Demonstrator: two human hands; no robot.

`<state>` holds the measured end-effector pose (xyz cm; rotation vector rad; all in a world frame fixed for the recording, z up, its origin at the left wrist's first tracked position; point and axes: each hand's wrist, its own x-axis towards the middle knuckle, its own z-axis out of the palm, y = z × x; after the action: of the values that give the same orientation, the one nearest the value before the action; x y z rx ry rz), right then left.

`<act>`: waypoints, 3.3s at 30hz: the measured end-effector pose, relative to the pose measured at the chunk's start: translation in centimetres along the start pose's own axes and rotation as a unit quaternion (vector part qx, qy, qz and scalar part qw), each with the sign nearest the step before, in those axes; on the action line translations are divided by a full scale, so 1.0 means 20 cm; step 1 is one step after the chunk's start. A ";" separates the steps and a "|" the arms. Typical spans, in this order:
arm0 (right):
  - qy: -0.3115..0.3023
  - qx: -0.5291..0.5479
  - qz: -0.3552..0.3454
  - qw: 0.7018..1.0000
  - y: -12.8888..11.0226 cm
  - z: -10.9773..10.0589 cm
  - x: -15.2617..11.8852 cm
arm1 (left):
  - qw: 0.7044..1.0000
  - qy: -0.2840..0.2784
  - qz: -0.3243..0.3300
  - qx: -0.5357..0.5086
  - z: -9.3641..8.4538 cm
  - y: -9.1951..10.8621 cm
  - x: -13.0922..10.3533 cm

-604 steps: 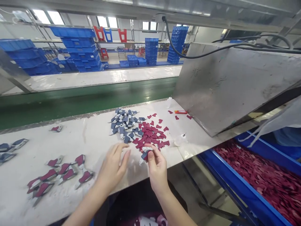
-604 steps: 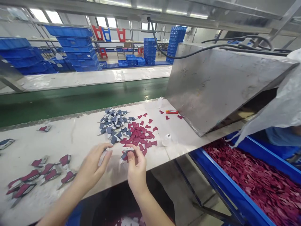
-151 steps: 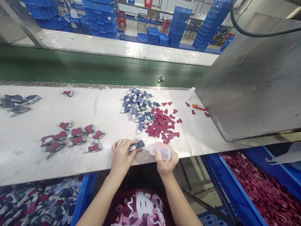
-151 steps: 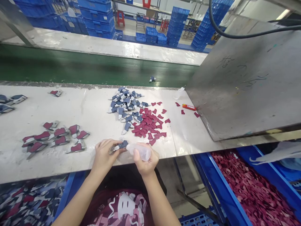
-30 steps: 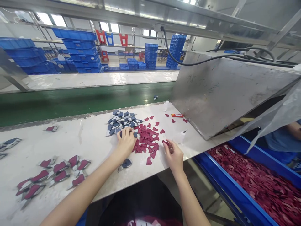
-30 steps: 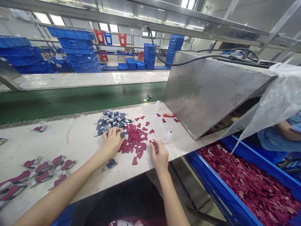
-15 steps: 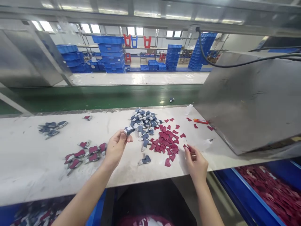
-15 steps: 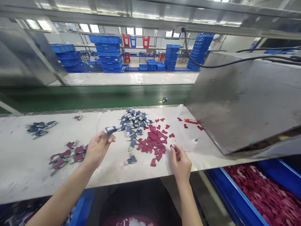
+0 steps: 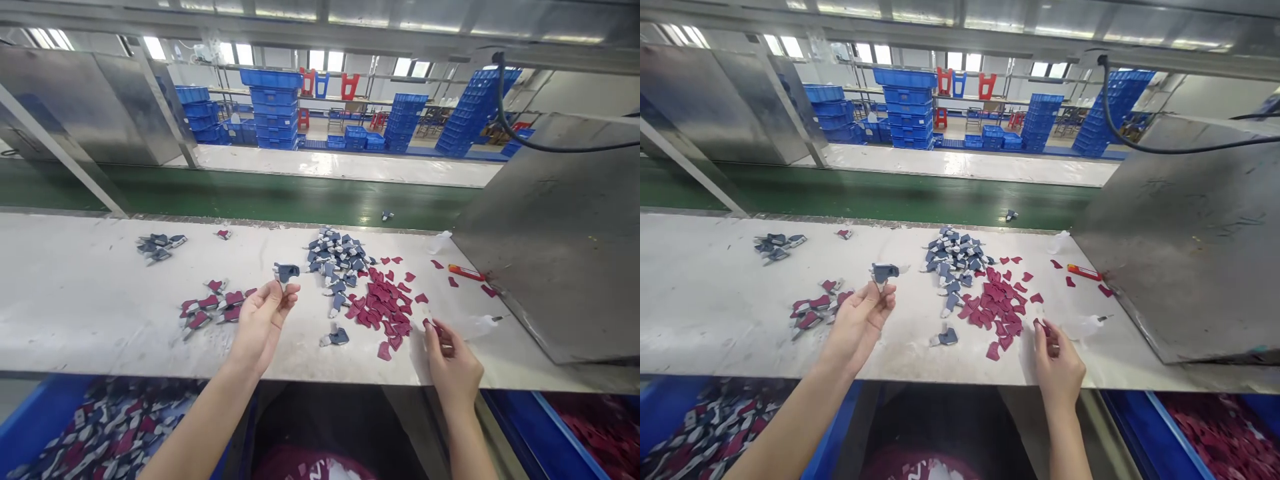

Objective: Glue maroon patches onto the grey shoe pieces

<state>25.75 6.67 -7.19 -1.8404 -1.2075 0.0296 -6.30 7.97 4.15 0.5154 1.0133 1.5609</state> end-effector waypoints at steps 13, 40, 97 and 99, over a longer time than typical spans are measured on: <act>-0.014 -0.014 0.029 0.999 0.01 0.00 0.00 | 0.972 -0.126 -0.081 -0.180 -0.02 -0.03 -0.15; -0.010 -0.015 0.021 1.000 0.00 0.00 0.00 | 0.970 0.041 0.230 0.064 0.04 -0.16 -0.14; 0.051 0.032 0.008 0.998 0.03 0.00 -0.01 | 0.610 -0.331 0.316 0.647 0.37 -0.08 0.98; 0.019 0.059 0.007 0.998 0.03 -0.01 0.00 | 0.612 -0.295 0.367 0.635 0.27 -0.09 0.81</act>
<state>26.24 6.47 -7.41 -1.7406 -1.1426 0.0728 -5.24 24.98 2.23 2.5264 1.2992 0.8222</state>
